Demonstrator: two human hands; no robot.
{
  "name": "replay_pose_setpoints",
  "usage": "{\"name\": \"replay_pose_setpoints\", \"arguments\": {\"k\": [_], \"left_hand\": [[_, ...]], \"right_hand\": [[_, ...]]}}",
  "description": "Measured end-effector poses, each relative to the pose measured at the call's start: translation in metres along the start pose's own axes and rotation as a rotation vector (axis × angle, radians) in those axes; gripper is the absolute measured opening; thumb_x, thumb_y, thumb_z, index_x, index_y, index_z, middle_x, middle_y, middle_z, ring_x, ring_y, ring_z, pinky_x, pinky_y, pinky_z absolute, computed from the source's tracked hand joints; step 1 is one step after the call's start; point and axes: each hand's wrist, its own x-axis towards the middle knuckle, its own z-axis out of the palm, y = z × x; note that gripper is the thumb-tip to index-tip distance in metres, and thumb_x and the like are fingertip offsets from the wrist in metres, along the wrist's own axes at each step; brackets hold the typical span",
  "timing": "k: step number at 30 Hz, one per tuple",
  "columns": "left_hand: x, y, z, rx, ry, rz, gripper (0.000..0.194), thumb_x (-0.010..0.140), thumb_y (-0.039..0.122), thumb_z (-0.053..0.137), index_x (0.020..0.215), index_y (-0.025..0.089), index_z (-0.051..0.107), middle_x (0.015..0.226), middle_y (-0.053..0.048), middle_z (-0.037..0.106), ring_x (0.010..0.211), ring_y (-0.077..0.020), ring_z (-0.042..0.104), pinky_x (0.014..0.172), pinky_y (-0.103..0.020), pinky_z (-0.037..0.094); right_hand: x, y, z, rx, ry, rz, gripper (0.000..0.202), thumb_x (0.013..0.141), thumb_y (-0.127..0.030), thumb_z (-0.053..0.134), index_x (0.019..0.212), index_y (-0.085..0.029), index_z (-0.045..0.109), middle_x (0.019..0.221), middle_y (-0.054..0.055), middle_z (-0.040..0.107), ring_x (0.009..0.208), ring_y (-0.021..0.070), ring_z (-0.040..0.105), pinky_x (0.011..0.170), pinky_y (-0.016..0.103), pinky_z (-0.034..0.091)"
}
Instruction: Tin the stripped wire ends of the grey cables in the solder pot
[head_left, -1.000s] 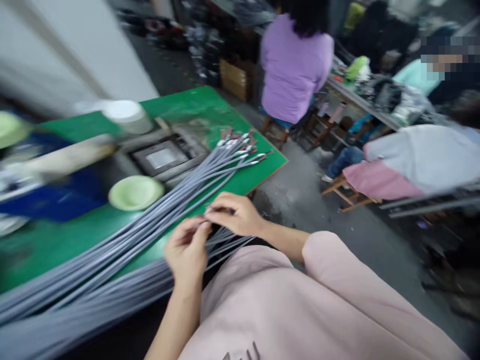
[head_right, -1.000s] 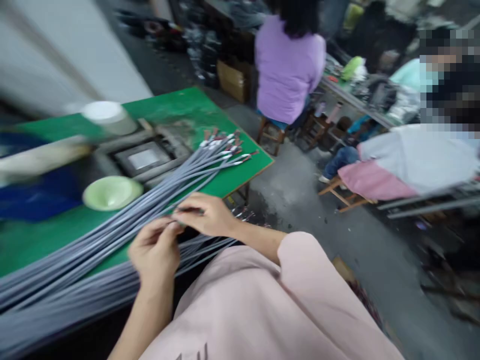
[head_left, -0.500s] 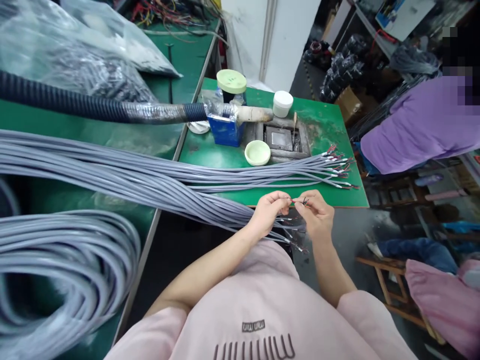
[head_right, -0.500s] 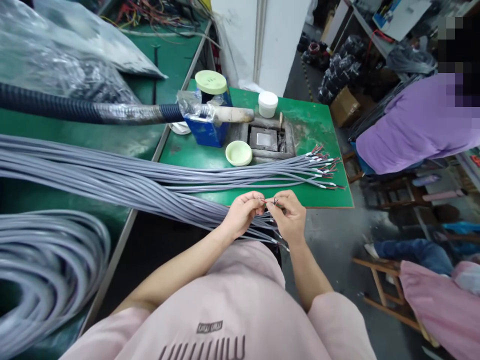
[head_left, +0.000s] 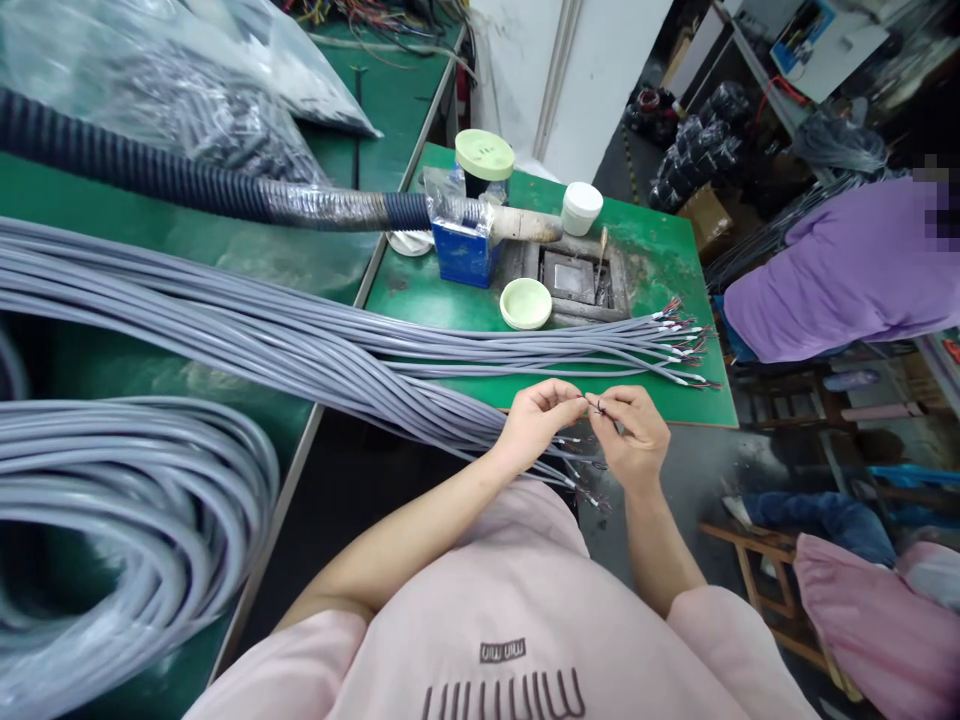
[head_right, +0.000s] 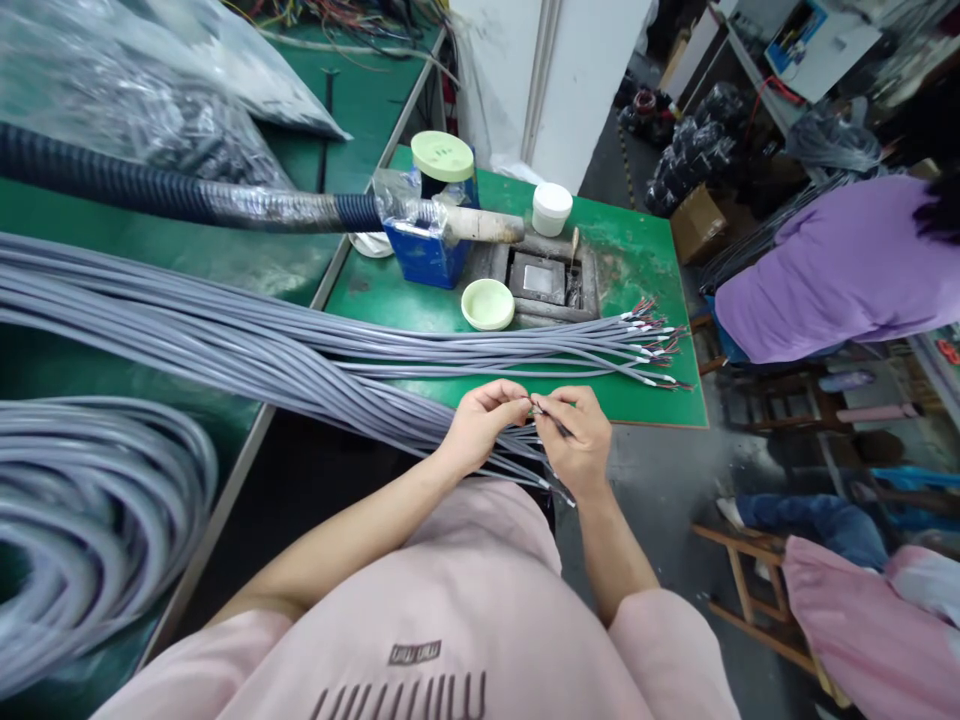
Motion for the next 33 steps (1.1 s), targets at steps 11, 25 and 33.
{"name": "replay_pose_setpoints", "arguments": {"k": [11,25,33], "left_hand": [[0.002,-0.004,-0.01,0.2,-0.087,0.255,0.022,0.076,0.036,0.074,0.075,0.016,0.064,0.073,0.0,0.06,0.067,-0.0102,0.052,0.066,-0.024,0.043],[0.006,-0.002,-0.009,0.251,0.076,0.264,0.021,0.071,0.034,0.074,0.068,0.017,0.063,0.063,0.001,0.058,0.059,-0.0092,0.047,0.059,-0.024,0.04],[0.011,0.006,-0.015,0.205,0.12,0.198,0.024,0.073,0.038,0.074,0.08,0.016,0.068,0.062,0.002,0.058,0.055,-0.0081,0.047,0.055,-0.022,0.039]], "right_hand": [[0.016,-0.005,-0.005,0.22,-0.176,0.292,0.009,0.084,-0.026,0.064,0.078,-0.022,0.068,0.081,0.002,0.063,0.078,0.0161,0.06,0.069,0.03,0.048],[0.028,0.001,0.002,0.253,-0.295,0.325,0.019,0.087,-0.033,0.06,0.074,-0.02,0.06,0.076,0.0,0.055,0.071,0.0133,0.052,0.066,0.027,0.043],[0.063,0.004,0.009,0.136,-0.373,0.264,0.023,0.091,-0.04,0.054,0.079,-0.02,0.058,0.062,-0.004,0.05,0.054,0.0104,0.044,0.054,0.025,0.036]]}}
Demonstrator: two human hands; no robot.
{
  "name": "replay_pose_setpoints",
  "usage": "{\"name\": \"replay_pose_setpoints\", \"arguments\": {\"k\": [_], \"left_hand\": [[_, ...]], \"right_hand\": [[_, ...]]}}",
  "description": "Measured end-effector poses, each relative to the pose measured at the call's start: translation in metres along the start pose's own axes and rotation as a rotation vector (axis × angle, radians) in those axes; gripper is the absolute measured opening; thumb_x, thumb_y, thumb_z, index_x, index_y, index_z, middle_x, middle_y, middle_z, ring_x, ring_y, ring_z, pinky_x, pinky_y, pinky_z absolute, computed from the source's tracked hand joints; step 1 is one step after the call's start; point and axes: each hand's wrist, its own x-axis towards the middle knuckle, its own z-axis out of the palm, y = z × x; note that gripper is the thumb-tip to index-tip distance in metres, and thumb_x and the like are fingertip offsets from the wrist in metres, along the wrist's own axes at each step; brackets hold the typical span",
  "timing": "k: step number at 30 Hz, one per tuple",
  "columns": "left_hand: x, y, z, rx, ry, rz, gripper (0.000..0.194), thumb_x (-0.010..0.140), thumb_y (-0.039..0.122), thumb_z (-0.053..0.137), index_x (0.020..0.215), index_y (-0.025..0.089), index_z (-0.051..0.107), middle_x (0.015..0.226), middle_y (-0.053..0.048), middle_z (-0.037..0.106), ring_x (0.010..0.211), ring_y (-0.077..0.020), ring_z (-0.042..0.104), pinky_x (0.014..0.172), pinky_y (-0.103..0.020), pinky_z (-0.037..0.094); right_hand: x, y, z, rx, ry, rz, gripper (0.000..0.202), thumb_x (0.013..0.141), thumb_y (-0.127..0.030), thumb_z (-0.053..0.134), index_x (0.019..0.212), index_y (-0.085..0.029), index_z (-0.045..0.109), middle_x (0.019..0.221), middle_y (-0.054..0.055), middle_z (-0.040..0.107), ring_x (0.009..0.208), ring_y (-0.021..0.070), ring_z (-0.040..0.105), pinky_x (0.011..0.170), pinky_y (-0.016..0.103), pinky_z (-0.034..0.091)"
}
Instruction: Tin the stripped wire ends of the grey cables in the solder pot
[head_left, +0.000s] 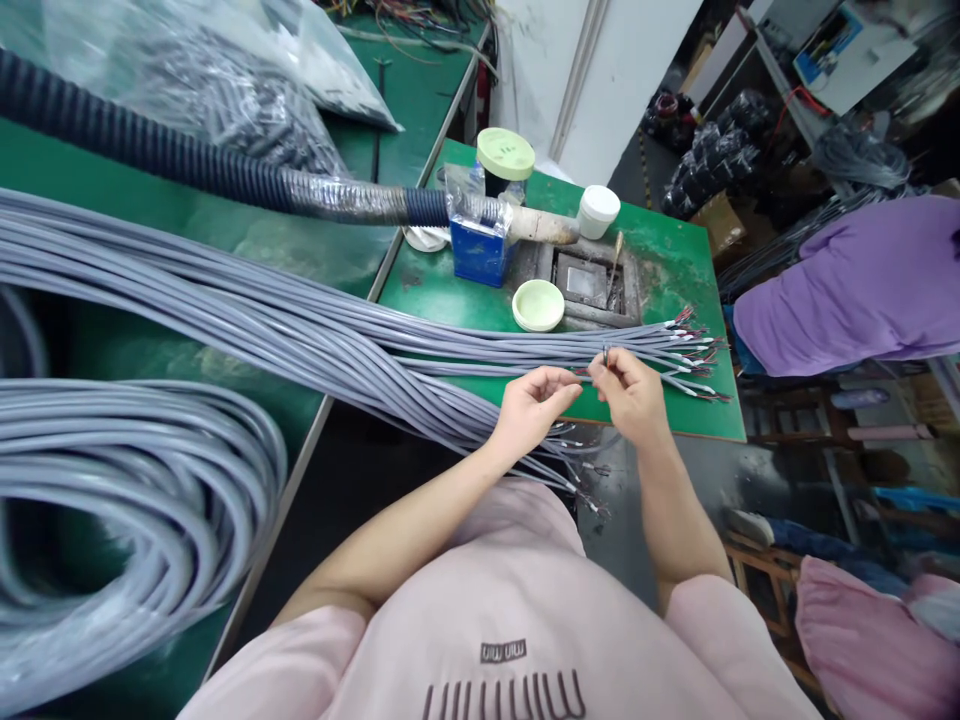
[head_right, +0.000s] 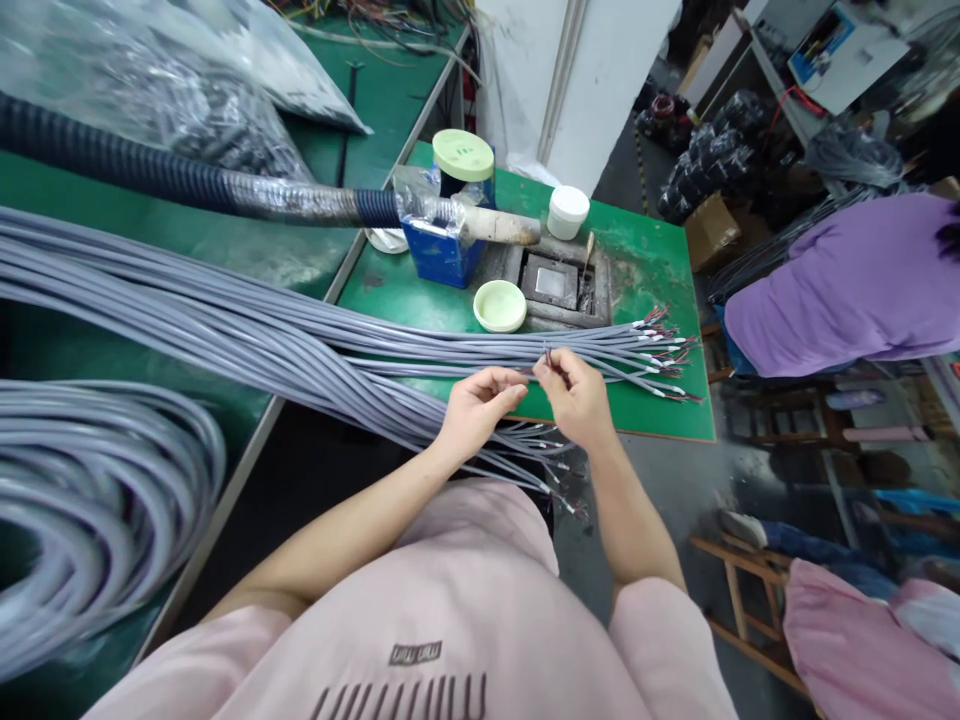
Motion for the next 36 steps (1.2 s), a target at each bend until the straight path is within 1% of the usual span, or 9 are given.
{"name": "replay_pose_setpoints", "arguments": {"k": [3,5,7,9,11,16,20,25,36], "left_hand": [[0.003,0.003,-0.015,0.236,0.028,0.203,0.017,0.078,0.032,0.07,0.087,0.018,0.072,0.067,0.001,0.061,0.06,-0.0101,0.051,0.062,-0.025,0.043],[0.006,0.005,-0.028,0.427,0.047,0.373,0.013,0.081,0.028,0.067,0.088,0.018,0.073,0.068,0.0,0.062,0.063,-0.0116,0.054,0.067,-0.026,0.045],[0.009,0.004,-0.04,0.567,0.062,0.483,0.013,0.083,0.026,0.064,0.09,0.019,0.073,0.068,-0.001,0.062,0.066,-0.0129,0.055,0.069,-0.028,0.046],[0.011,0.001,-0.048,0.651,0.067,0.537,0.014,0.085,0.025,0.062,0.092,0.019,0.072,0.069,-0.001,0.062,0.067,-0.0135,0.056,0.07,-0.028,0.046],[0.013,-0.002,-0.053,0.695,0.054,0.566,0.014,0.086,0.024,0.061,0.092,0.018,0.071,0.069,-0.001,0.062,0.067,-0.0135,0.056,0.069,-0.028,0.046],[0.013,-0.006,-0.055,0.713,0.023,0.588,0.012,0.087,0.022,0.06,0.092,0.018,0.07,0.069,-0.001,0.063,0.067,-0.0137,0.056,0.068,-0.027,0.045],[0.012,-0.007,-0.055,0.739,-0.004,0.64,0.012,0.086,0.02,0.06,0.094,0.018,0.069,0.07,-0.002,0.064,0.067,-0.0142,0.055,0.067,-0.028,0.044],[0.012,-0.006,-0.054,0.763,-0.012,0.693,0.011,0.087,0.018,0.06,0.094,0.017,0.068,0.07,-0.002,0.065,0.065,-0.0137,0.054,0.065,-0.028,0.043],[0.012,-0.005,-0.054,0.799,-0.014,0.737,0.01,0.087,0.016,0.059,0.093,0.017,0.066,0.074,-0.004,0.069,0.064,-0.0135,0.055,0.063,-0.028,0.042]], "right_hand": [[0.03,0.001,-0.015,-0.133,0.025,-0.084,0.021,0.09,-0.037,0.054,0.079,-0.02,0.059,0.063,-0.003,0.05,0.057,0.0112,0.043,0.056,0.026,0.035],[0.055,0.005,-0.026,-0.258,0.044,-0.136,0.02,0.088,-0.034,0.055,0.074,-0.019,0.057,0.063,-0.003,0.049,0.059,0.0118,0.043,0.059,0.026,0.034],[0.082,0.011,-0.035,-0.401,0.046,-0.151,0.022,0.085,-0.03,0.054,0.067,-0.019,0.054,0.061,-0.003,0.048,0.06,0.0123,0.043,0.06,0.026,0.032],[0.108,0.02,-0.04,-0.546,0.027,-0.133,0.022,0.083,-0.027,0.054,0.063,-0.018,0.054,0.06,-0.002,0.05,0.06,0.0132,0.044,0.06,0.027,0.03],[0.132,0.03,-0.042,-0.678,0.003,-0.105,0.02,0.083,-0.027,0.054,0.066,-0.017,0.058,0.063,0.001,0.056,0.063,0.0149,0.047,0.061,0.028,0.03],[0.173,0.048,-0.037,-0.895,-0.046,-0.063,0.02,0.085,-0.029,0.054,0.084,-0.015,0.069,0.086,0.01,0.071,0.078,0.0217,0.058,0.07,0.03,0.036],[0.187,0.056,-0.026,-1.009,-0.11,-0.043,0.024,0.087,-0.03,0.054,0.095,-0.014,0.069,0.098,0.015,0.073,0.089,0.0266,0.062,0.075,0.033,0.039],[0.191,0.065,-0.016,-1.141,-0.168,-0.026,0.028,0.089,-0.033,0.05,0.1,-0.014,0.068,0.103,0.018,0.073,0.095,0.0316,0.065,0.076,0.036,0.042],[0.194,0.071,-0.012,-1.211,-0.214,-0.002,0.032,0.09,-0.034,0.047,0.102,-0.015,0.069,0.104,0.019,0.073,0.097,0.0322,0.065,0.079,0.036,0.044]]}}
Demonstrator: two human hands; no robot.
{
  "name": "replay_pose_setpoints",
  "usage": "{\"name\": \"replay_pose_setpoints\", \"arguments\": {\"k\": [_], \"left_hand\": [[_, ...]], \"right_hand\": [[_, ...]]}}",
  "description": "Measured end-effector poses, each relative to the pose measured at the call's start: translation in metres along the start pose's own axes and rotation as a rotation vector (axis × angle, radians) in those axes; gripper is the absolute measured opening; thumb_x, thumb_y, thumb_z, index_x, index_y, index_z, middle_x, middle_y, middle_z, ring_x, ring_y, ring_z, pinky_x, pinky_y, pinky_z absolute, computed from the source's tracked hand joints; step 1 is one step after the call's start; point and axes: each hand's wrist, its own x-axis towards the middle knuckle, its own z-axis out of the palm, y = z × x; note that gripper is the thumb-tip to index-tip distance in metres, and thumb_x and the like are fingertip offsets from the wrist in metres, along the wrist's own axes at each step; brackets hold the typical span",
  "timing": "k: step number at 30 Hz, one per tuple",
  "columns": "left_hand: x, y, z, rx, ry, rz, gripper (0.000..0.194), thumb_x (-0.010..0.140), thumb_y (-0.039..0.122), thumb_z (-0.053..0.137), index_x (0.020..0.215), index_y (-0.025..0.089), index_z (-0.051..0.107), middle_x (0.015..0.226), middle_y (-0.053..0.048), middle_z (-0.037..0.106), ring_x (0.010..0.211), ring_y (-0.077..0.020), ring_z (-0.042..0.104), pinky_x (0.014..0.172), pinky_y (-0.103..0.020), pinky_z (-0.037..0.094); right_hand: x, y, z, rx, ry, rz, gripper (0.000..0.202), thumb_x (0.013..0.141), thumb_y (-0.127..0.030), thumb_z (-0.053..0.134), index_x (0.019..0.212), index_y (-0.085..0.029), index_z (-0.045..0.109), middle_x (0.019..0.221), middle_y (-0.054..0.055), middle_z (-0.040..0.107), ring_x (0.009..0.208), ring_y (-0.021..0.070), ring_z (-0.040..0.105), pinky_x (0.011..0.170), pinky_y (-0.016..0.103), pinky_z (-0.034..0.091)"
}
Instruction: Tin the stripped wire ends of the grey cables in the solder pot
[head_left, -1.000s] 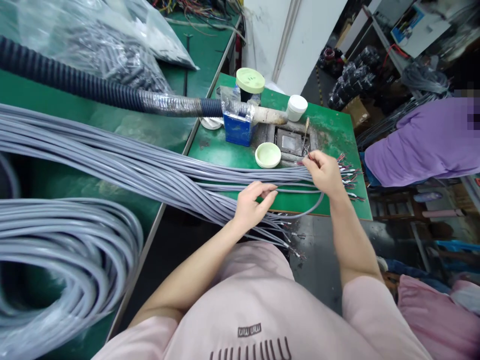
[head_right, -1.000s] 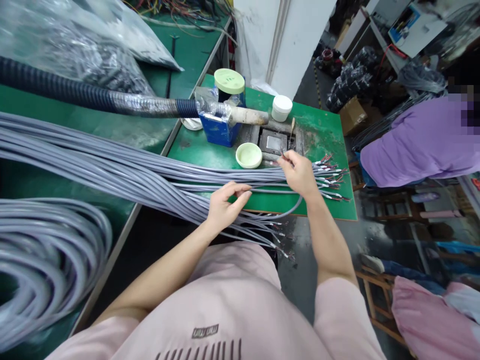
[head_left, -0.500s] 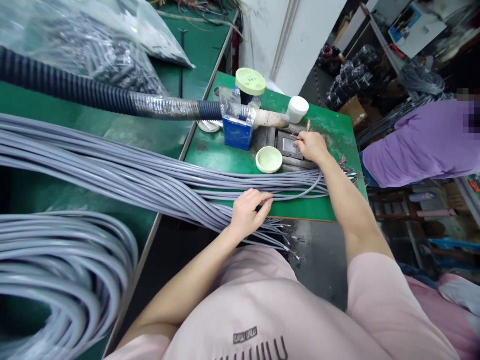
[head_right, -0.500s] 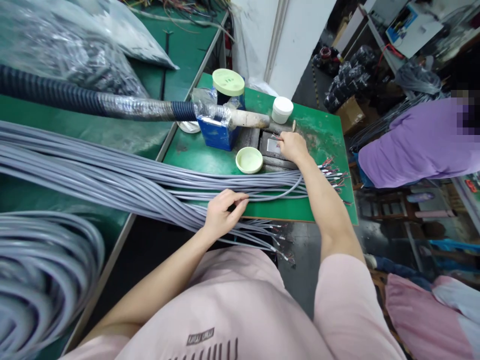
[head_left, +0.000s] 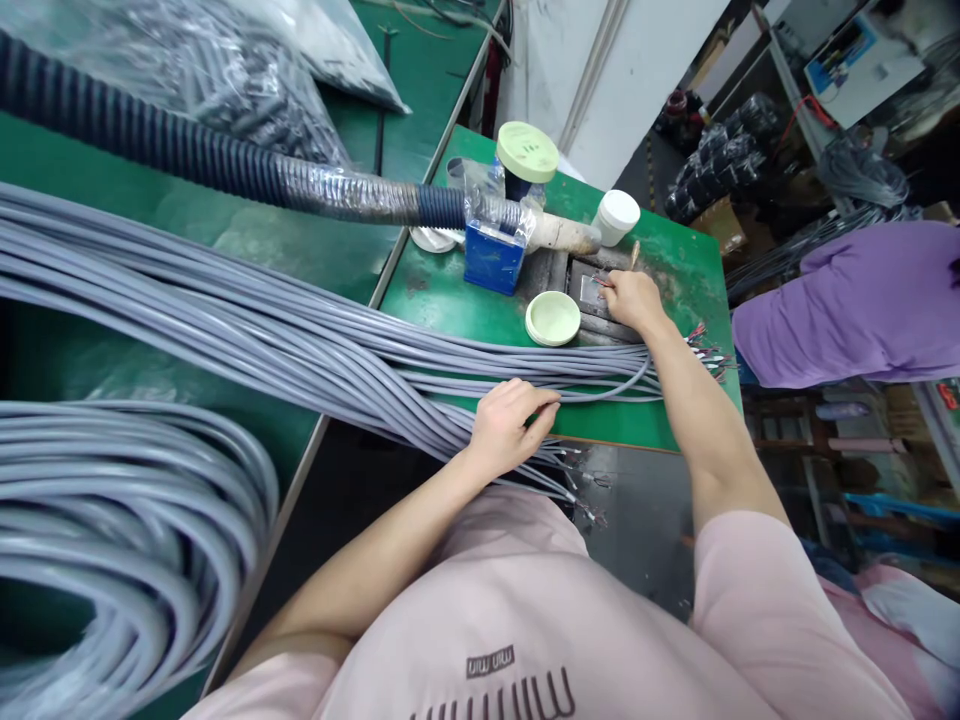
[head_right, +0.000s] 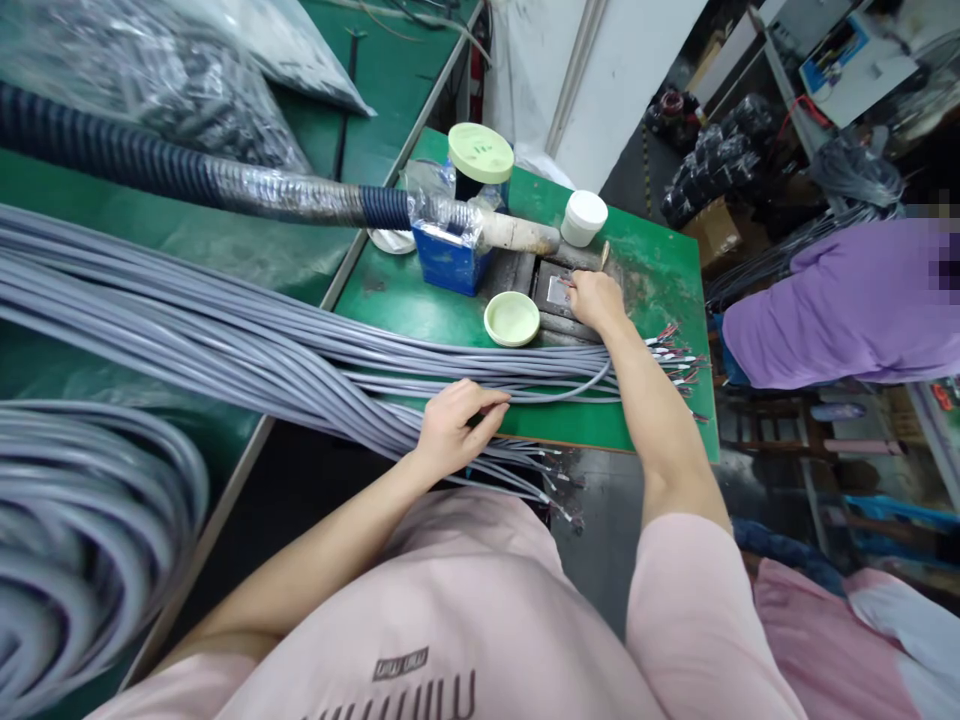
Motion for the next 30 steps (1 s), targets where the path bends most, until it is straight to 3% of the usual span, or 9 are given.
{"name": "replay_pose_setpoints", "arguments": {"k": [6,11,16,26,30], "left_hand": [[-0.001,-0.001,0.001,0.014,-0.002,0.001,0.011,0.088,0.017,0.057,0.093,0.017,0.066,0.077,-0.004,0.07,0.065,-0.0134,0.056,0.065,-0.028,0.043],[-0.002,-0.001,0.001,0.029,-0.011,-0.02,0.012,0.089,0.02,0.056,0.093,0.017,0.067,0.074,-0.004,0.068,0.065,-0.0135,0.055,0.064,-0.028,0.042],[-0.002,-0.001,0.001,0.029,0.0,-0.017,0.012,0.089,0.02,0.057,0.093,0.017,0.068,0.069,-0.002,0.065,0.064,-0.0134,0.054,0.064,-0.028,0.042],[-0.005,-0.005,0.001,0.039,-0.028,-0.01,0.01,0.088,0.021,0.059,0.093,0.018,0.067,0.069,-0.001,0.063,0.066,-0.0147,0.055,0.067,-0.03,0.046],[-0.005,-0.003,-0.001,0.073,-0.07,0.005,0.011,0.088,0.023,0.058,0.095,0.02,0.067,0.081,-0.004,0.069,0.077,-0.0175,0.06,0.075,-0.034,0.048]], "right_hand": [[0.0,0.003,-0.006,0.095,0.059,0.023,0.028,0.086,-0.034,0.053,0.093,-0.015,0.07,0.095,0.017,0.073,0.089,0.03,0.063,0.075,0.035,0.041],[-0.018,0.01,-0.033,0.381,0.194,-0.02,0.02,0.079,-0.031,0.059,0.066,-0.016,0.063,0.065,0.005,0.063,0.065,0.0181,0.053,0.063,0.029,0.034],[-0.071,0.012,-0.063,0.707,0.232,-0.028,0.031,0.077,-0.03,0.061,0.052,-0.018,0.049,0.047,-0.004,0.044,0.049,0.0093,0.039,0.052,0.025,0.025],[-0.171,0.02,-0.071,1.057,0.208,0.149,0.036,0.082,-0.04,0.065,0.056,-0.015,0.062,0.043,-0.003,0.05,0.037,0.0061,0.038,0.04,0.022,0.025],[-0.233,0.027,-0.071,1.213,0.306,0.284,0.032,0.085,-0.043,0.063,0.077,-0.014,0.073,0.051,0.0,0.06,0.038,0.0069,0.045,0.04,0.022,0.032]]}}
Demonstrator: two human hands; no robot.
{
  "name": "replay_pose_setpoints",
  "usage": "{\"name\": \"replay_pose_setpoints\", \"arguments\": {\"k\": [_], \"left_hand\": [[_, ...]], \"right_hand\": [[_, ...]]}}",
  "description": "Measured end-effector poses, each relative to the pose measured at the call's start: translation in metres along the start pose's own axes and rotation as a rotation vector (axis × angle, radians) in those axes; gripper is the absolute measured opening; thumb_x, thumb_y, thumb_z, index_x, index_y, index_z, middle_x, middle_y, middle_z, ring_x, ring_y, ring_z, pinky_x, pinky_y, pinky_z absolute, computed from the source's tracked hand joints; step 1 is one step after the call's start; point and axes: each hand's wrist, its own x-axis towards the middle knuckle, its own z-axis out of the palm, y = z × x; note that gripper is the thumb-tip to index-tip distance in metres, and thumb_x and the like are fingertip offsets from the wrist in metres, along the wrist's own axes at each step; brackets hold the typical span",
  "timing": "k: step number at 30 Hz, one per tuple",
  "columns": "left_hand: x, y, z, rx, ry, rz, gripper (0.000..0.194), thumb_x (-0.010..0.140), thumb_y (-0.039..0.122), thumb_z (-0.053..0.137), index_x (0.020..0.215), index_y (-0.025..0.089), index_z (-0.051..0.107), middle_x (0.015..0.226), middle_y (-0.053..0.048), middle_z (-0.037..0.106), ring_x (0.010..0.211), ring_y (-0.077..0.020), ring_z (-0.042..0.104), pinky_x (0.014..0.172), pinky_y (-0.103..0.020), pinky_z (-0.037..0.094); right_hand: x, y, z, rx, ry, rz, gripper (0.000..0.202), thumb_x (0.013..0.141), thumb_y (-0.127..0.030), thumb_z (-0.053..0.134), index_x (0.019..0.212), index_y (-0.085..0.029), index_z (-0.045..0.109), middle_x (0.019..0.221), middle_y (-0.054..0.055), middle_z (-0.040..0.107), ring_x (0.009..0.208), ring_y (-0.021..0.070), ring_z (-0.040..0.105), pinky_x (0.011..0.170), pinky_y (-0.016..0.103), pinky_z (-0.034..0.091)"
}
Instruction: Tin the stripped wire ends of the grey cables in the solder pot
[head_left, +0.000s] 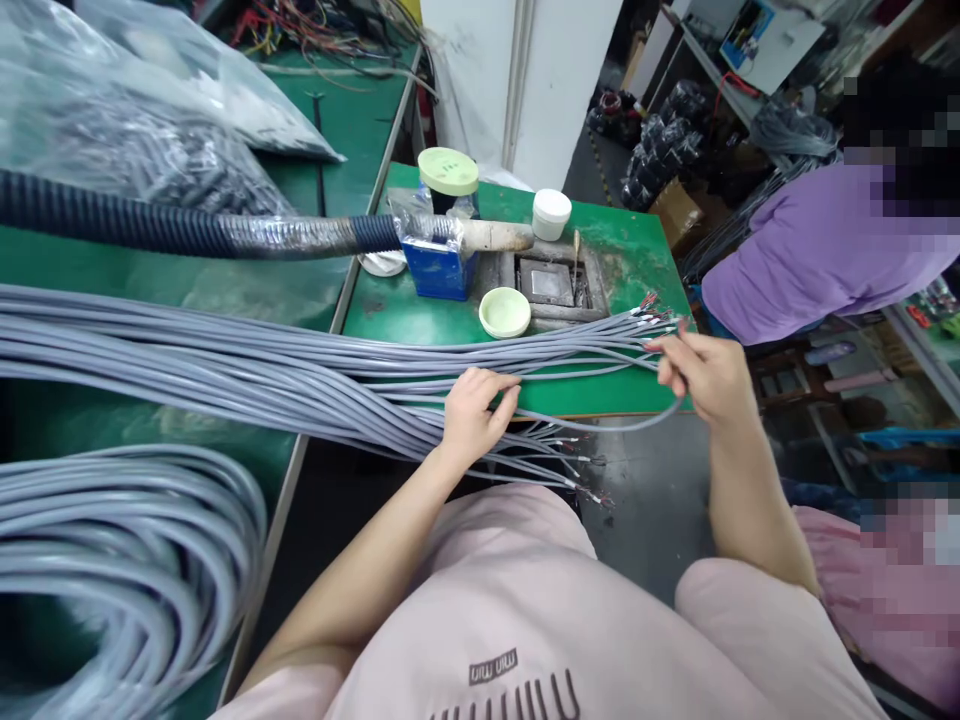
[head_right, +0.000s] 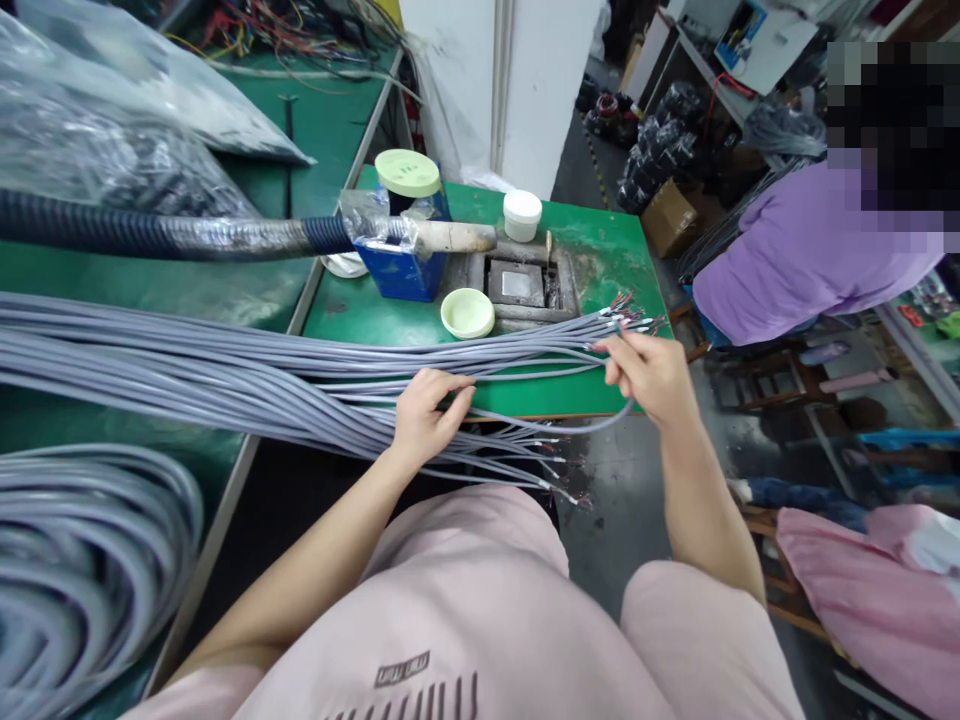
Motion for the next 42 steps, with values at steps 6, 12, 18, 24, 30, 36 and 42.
{"name": "replay_pose_setpoints", "arguments": {"k": [6,12,18,24,30,36,42], "left_hand": [[-0.006,0.012,-0.007,-0.015,-0.307,-0.022,0.015,0.092,0.028,0.056,0.095,0.02,0.069,0.074,-0.002,0.067,0.067,-0.0145,0.058,0.068,-0.03,0.044],[0.012,0.013,0.014,0.219,-0.289,0.097,0.019,0.09,0.029,0.056,0.103,0.021,0.068,0.1,-0.008,0.069,0.091,-0.0231,0.057,0.075,-0.037,0.04],[0.031,0.011,0.038,0.413,-0.338,0.071,0.015,0.089,0.027,0.056,0.095,0.019,0.067,0.091,-0.011,0.065,0.093,-0.0286,0.055,0.075,-0.041,0.035],[0.029,0.028,0.017,0.159,-0.441,0.026,0.016,0.093,0.03,0.05,0.096,0.018,0.061,0.086,-0.005,0.062,0.08,-0.0191,0.058,0.071,-0.032,0.041],[0.022,0.034,0.005,-0.05,-0.42,-0.062,0.016,0.091,0.03,0.053,0.094,0.018,0.063,0.083,-0.003,0.062,0.076,-0.0157,0.056,0.071,-0.029,0.045],[0.015,0.035,0.009,-0.236,-0.476,-0.131,0.02,0.087,0.034,0.062,0.1,0.019,0.068,0.086,-0.005,0.066,0.085,-0.0188,0.06,0.08,-0.033,0.048],[0.003,0.056,0.011,-0.656,-0.431,-0.49,0.022,0.082,0.037,0.069,0.094,0.02,0.074,0.083,-0.004,0.067,0.075,-0.0145,0.06,0.072,-0.028,0.049]], "right_hand": [[-0.108,0.081,-0.029,0.4,0.143,0.367,0.029,0.082,-0.048,0.065,0.085,-0.019,0.071,0.058,0.003,0.067,0.038,0.0139,0.054,0.039,0.028,0.043],[-0.166,0.167,0.016,0.056,-0.048,0.562,0.02,0.072,-0.045,0.073,0.067,-0.026,0.07,0.058,0.002,0.069,0.053,0.0213,0.066,0.042,0.031,0.051],[-0.143,0.131,0.089,0.496,-0.503,0.569,0.037,0.08,-0.045,0.068,0.103,-0.016,0.07,0.083,0.007,0.074,0.062,0.0145,0.068,0.054,0.028,0.057],[-0.07,0.09,0.109,0.935,-0.327,0.465,0.055,0.077,-0.047,0.069,0.124,-0.025,0.051,0.099,0.005,0.073,0.066,0.0152,0.068,0.048,0.025,0.052],[-0.016,0.079,0.064,0.85,0.34,0.258,0.026,0.089,-0.051,0.051,0.096,-0.026,0.054,0.092,0.001,0.069,0.055,0.0097,0.053,0.05,0.025,0.044],[-0.052,0.045,0.027,0.467,0.324,0.031,0.027,0.094,-0.043,0.048,0.111,-0.027,0.059,0.056,-0.005,0.053,0.041,0.01,0.034,0.041,0.027,0.025],[-0.102,0.04,0.045,0.222,-0.281,0.118,0.034,0.094,-0.042,0.049,0.116,-0.02,0.065,0.053,-0.005,0.054,0.048,0.0098,0.048,0.051,0.024,0.036]]}}
